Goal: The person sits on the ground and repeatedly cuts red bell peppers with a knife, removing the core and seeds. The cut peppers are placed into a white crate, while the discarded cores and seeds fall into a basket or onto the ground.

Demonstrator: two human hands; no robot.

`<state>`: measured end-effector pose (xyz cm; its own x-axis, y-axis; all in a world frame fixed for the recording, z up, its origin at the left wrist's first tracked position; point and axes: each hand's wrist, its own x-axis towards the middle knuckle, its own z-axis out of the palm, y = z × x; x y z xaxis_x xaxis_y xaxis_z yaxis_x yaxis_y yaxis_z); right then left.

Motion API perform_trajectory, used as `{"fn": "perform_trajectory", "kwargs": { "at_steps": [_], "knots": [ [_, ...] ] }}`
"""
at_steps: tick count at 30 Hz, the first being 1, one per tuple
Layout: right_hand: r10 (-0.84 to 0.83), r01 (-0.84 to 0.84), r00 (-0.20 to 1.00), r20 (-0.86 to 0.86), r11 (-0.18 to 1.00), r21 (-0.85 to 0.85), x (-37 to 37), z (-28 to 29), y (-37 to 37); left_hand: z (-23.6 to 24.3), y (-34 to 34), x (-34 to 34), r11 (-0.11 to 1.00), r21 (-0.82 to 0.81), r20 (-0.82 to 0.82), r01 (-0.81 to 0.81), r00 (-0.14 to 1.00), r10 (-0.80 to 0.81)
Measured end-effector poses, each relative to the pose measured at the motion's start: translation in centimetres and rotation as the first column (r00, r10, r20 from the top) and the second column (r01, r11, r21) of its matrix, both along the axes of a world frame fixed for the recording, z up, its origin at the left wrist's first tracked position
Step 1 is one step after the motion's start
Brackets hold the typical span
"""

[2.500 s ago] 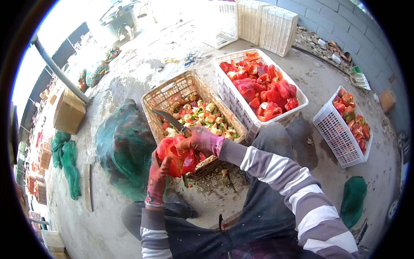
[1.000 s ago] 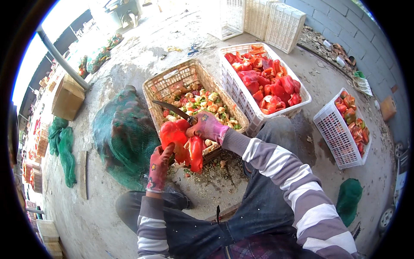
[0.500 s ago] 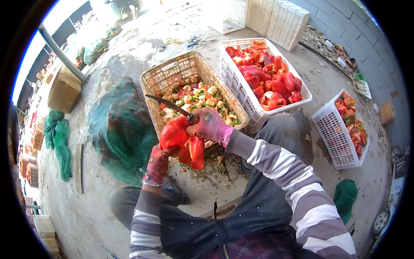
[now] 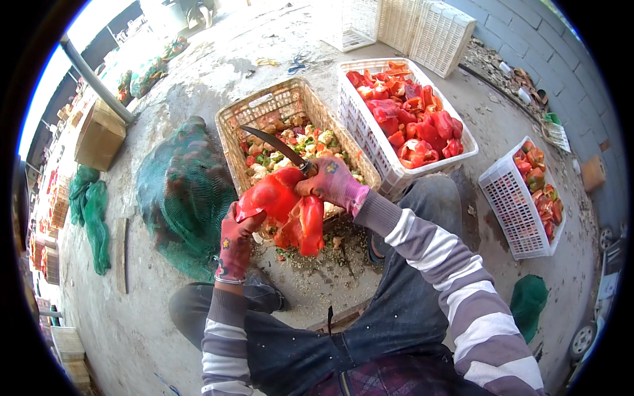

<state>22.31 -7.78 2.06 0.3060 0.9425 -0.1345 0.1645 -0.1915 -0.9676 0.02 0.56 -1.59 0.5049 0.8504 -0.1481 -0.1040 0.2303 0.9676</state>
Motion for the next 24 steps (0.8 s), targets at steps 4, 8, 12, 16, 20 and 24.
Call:
{"fn": "perform_trajectory", "kwargs": {
  "at_steps": [4,8,12,16,20,24],
  "knots": [
    [-0.009,0.006,0.988,0.153,1.000,0.019,0.6,-0.5,0.1,1.9,-0.4,0.3,0.775,0.614,-0.582,0.146,0.747,0.320],
    [-0.033,0.031,0.996,0.081,0.999,0.017,0.4,0.2,0.0,-2.0,1.9,-0.6,0.768,0.637,-0.452,-0.065,0.776,0.440],
    [-0.060,-0.020,0.969,0.240,0.948,0.317,4.4,0.0,-0.6,0.1,3.1,-2.3,0.901,0.277,-0.239,-0.335,0.884,0.402],
    [-0.129,-0.351,0.733,0.667,0.769,0.534,7.0,-1.0,0.1,-0.3,4.0,-0.4,0.901,0.340,-0.003,-0.269,0.958,0.287],
    [-0.110,0.104,0.993,0.046,0.986,0.129,5.6,-1.2,-0.4,1.7,3.3,1.7,0.593,0.798,-0.405,0.107,0.824,0.396],
    [-0.060,0.073,0.964,0.261,0.996,-0.044,4.3,-0.8,0.1,1.7,2.5,4.4,0.398,0.862,-0.374,0.313,0.924,0.083]
  ]
}}
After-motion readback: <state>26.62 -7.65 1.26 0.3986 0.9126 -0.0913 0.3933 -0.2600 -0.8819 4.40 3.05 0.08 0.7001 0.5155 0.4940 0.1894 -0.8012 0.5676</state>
